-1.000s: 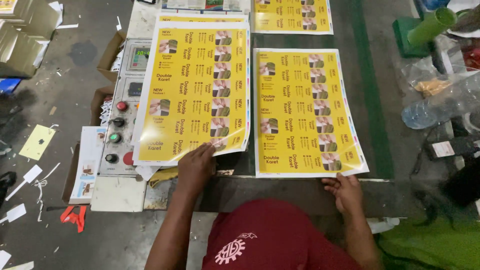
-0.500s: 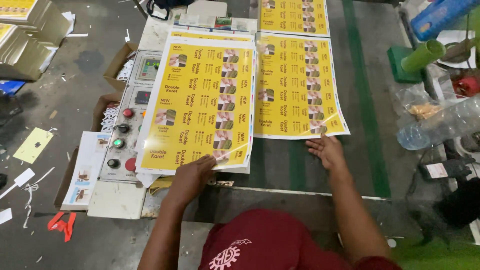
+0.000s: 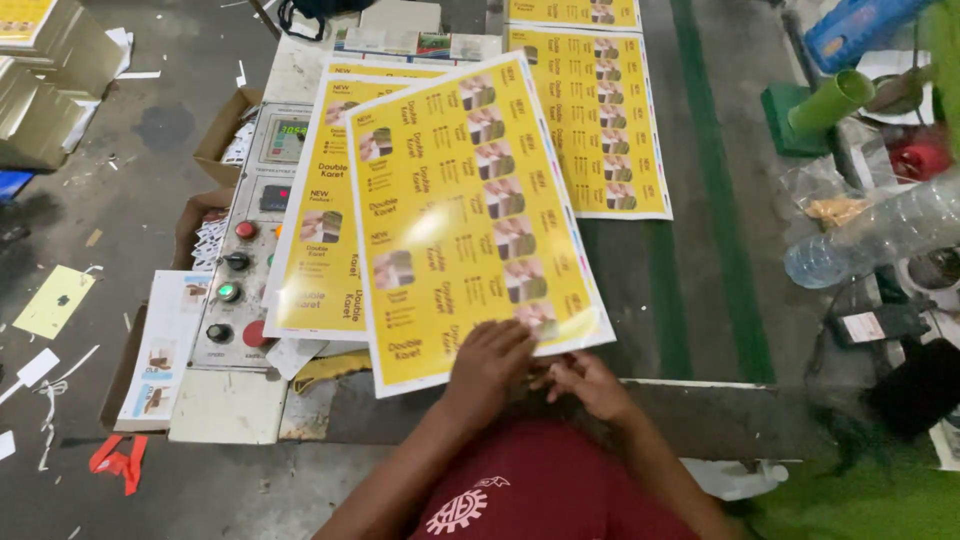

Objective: The recorder is flipping through and inspecting printed product label sheets on a workbench for quality control.

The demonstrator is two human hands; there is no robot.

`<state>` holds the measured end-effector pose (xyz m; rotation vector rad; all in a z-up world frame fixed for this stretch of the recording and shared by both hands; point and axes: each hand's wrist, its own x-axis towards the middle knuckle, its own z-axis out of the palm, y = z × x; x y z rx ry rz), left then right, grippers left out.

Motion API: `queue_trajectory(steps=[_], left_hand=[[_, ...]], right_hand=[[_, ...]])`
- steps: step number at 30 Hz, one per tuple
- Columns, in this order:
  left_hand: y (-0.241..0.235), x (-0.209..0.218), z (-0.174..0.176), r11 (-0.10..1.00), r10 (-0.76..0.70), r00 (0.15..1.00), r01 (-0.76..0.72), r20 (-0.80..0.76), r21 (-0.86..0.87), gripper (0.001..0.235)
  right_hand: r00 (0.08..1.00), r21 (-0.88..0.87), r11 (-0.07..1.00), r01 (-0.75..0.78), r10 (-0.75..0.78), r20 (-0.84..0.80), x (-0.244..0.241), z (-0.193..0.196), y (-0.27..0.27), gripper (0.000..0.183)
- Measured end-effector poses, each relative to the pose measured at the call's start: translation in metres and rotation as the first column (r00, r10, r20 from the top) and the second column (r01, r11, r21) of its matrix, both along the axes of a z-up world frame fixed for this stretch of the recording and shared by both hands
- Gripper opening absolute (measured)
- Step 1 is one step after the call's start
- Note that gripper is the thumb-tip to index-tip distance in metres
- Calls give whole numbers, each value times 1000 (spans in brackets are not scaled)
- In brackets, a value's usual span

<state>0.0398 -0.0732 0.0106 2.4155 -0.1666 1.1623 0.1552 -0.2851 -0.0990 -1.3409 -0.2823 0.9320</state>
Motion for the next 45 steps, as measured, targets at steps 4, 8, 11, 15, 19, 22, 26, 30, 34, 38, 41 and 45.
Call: queue_trajectory(steps=[4,8,11,15,19,22,26,30,34,38,41,45], left_hand=[[-16,-4,-5,975,-152,897,205,-416,86,37],[24,-8,-7,973,-84,856,182,-510,145,37],[60,-21,-17,985,105,863,-22,-495,171,42],[96,-39,-34,969,215,728,-73,-651,238,82],[104,-51,-15,937,312,738,-138,-598,320,45],[102,-54,9,944,299,809,-174,-505,280,24],[123,-53,-27,919,347,842,-215,-414,331,2],[119,-59,-1,945,280,789,-125,-547,303,8],[122,-65,0,974,223,702,-134,-676,182,13],[123,-66,-2,922,358,730,-375,-582,98,20],[119,-74,19,885,466,866,-460,-182,76,20],[92,-65,18,940,341,932,-342,-122,17,23]], right_hand=[[934,-68,938,341,-346,-93,7,-63,-30,53],[844,-98,840,534,-537,-9,-7,1,-53,47],[783,-62,781,621,-622,11,-9,0,-94,23],[732,-57,730,681,-681,8,-5,-28,-144,30],[752,-159,739,655,-658,39,-6,-31,-170,29],[777,-252,745,618,-627,56,-9,-13,-156,30],[772,-218,741,636,-619,145,12,-20,-127,24],[784,-159,768,620,-606,132,56,-40,-98,28],[805,-127,796,592,-592,46,102,-52,-80,32],[852,-133,848,513,-522,-43,109,-42,-83,45],[874,-166,866,471,-484,-46,72,-19,-87,44],[920,-216,906,363,-386,-70,18,6,-71,44]])
